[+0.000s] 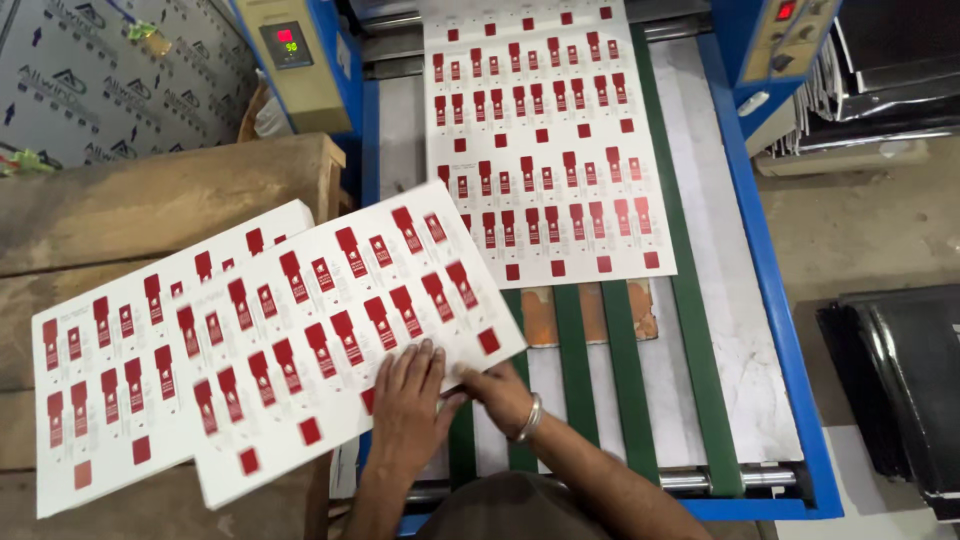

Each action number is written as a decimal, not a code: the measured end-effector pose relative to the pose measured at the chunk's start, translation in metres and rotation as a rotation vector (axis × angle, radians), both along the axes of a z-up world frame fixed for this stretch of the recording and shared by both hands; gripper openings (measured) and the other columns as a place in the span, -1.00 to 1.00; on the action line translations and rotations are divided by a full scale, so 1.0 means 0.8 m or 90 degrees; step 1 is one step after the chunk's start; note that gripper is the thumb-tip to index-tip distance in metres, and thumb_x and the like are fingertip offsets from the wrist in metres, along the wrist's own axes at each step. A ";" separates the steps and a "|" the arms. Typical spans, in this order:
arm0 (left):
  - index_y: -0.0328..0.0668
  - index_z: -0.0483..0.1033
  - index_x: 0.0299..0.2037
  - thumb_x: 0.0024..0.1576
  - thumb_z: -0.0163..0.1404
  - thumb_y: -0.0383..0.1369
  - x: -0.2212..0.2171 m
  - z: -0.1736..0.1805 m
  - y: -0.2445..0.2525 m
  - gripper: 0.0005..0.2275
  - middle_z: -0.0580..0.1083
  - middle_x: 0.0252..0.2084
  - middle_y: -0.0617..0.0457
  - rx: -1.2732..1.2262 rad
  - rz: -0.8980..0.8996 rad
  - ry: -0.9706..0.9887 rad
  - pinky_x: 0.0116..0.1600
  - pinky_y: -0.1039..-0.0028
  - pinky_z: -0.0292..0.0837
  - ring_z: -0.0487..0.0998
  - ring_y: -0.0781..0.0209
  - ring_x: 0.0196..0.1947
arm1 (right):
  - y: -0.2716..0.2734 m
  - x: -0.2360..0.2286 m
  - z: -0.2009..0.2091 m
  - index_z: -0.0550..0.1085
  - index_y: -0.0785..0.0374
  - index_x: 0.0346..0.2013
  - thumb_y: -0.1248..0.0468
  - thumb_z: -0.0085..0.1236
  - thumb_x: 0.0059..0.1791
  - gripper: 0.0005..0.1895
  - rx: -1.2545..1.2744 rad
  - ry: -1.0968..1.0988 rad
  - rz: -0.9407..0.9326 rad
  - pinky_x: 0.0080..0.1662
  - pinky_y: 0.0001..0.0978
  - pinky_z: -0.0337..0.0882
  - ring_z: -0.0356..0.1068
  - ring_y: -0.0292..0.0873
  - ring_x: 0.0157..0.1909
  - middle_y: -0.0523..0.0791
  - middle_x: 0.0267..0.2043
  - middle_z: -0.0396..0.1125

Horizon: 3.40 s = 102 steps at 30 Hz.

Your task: The person repeatedly picks up sheets of red and white stickers from a wooden pallet and places them onto a conveyor belt. The person handles the sheets one by one, moving them from a stack on the left to a growing pile on the right.

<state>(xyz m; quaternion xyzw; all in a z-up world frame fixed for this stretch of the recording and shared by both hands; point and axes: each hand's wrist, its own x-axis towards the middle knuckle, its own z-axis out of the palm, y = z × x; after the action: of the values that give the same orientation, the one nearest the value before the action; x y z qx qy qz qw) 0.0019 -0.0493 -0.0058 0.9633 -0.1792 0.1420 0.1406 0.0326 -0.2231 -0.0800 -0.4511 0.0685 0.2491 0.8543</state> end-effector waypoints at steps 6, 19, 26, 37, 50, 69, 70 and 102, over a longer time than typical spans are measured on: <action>-0.39 0.36 0.25 -0.02 0.07 0.14 -0.001 0.002 0.109 -0.22 0.33 0.34 -0.31 0.123 0.150 -0.019 0.42 -0.15 -0.03 0.25 -0.24 0.38 | -0.133 0.061 -0.068 0.45 0.37 0.11 0.41 0.09 0.00 -0.64 -0.091 0.047 -0.368 -0.08 -0.25 0.59 0.52 -0.10 -0.08 0.00 -0.01 0.47; -0.36 0.46 0.18 -0.05 0.17 -0.33 -0.028 0.009 0.159 -0.46 0.44 0.23 -0.26 0.072 0.180 -0.054 0.39 0.03 0.29 0.39 -0.22 0.30 | -0.339 0.044 -0.180 0.20 0.28 -0.23 0.49 0.13 0.09 -0.75 -0.211 -0.059 -0.748 -0.20 -0.08 0.74 0.50 -0.11 -0.20 -0.03 -0.17 0.34; -0.32 0.48 0.19 -0.06 0.24 -0.34 -0.024 0.008 0.156 -0.44 0.45 0.23 -0.24 0.074 0.196 -0.073 0.34 0.02 0.34 0.41 -0.20 0.29 | -0.279 -0.008 -0.102 0.38 0.33 0.02 0.50 -0.04 0.08 -0.78 -0.197 -0.010 -0.682 -0.17 -0.12 0.73 0.59 0.00 -0.10 0.07 0.01 0.45; -0.32 0.50 0.18 -0.04 0.26 -0.35 -0.024 0.004 0.157 -0.47 0.47 0.22 -0.22 0.067 0.206 -0.079 0.33 0.04 0.35 0.42 -0.16 0.30 | -0.251 0.012 -0.127 0.36 0.46 0.19 0.54 -0.06 0.10 -0.66 -0.225 -0.060 -0.641 -0.10 -0.14 0.70 0.58 -0.01 -0.04 0.11 0.09 0.44; -0.29 0.51 0.16 -0.04 0.28 -0.31 -0.025 0.005 0.155 -0.48 0.49 0.19 -0.21 0.072 0.223 -0.044 0.31 0.05 0.35 0.42 -0.13 0.29 | -0.245 0.069 -0.113 0.34 0.46 0.22 0.51 -0.15 0.12 -0.65 -0.199 -0.097 -0.626 -0.16 -0.25 0.70 0.58 0.00 -0.04 0.14 0.12 0.43; -0.21 0.53 0.23 0.15 0.03 -0.53 -0.033 0.033 0.215 -0.60 0.49 0.27 -0.08 -0.213 0.293 -0.071 0.40 0.25 0.39 0.50 0.02 0.30 | -0.201 0.058 -0.113 0.37 0.30 0.13 0.26 0.08 0.06 -0.64 -0.151 0.103 -0.347 -0.09 -0.18 0.63 0.54 0.00 -0.13 0.09 -0.07 0.47; -0.24 0.52 0.22 0.11 0.04 -0.55 -0.029 0.030 0.199 -0.58 0.49 0.27 -0.11 -0.192 0.280 -0.079 0.40 0.22 0.38 0.49 -0.02 0.30 | -0.174 0.050 -0.086 0.41 0.29 0.14 0.20 0.10 0.05 -0.60 -0.145 0.089 -0.293 -0.06 -0.17 0.63 0.55 0.01 -0.11 0.06 -0.07 0.50; -0.38 0.49 0.12 0.12 0.19 -0.25 -0.016 0.017 0.150 -0.57 0.47 0.17 -0.22 0.033 0.165 -0.075 0.32 0.06 0.34 0.43 -0.14 0.25 | -0.283 -0.005 -0.121 0.40 0.41 0.16 0.51 -0.04 0.10 -0.69 -0.245 -0.018 -0.648 -0.15 -0.14 0.72 0.60 0.02 -0.06 0.11 0.08 0.45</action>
<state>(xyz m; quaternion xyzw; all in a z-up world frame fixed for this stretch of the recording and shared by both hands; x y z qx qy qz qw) -0.0105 0.0708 0.0082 0.9716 -0.0646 0.2109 0.0857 0.0287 -0.4495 -0.1767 -0.5123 0.3113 -0.2192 0.7698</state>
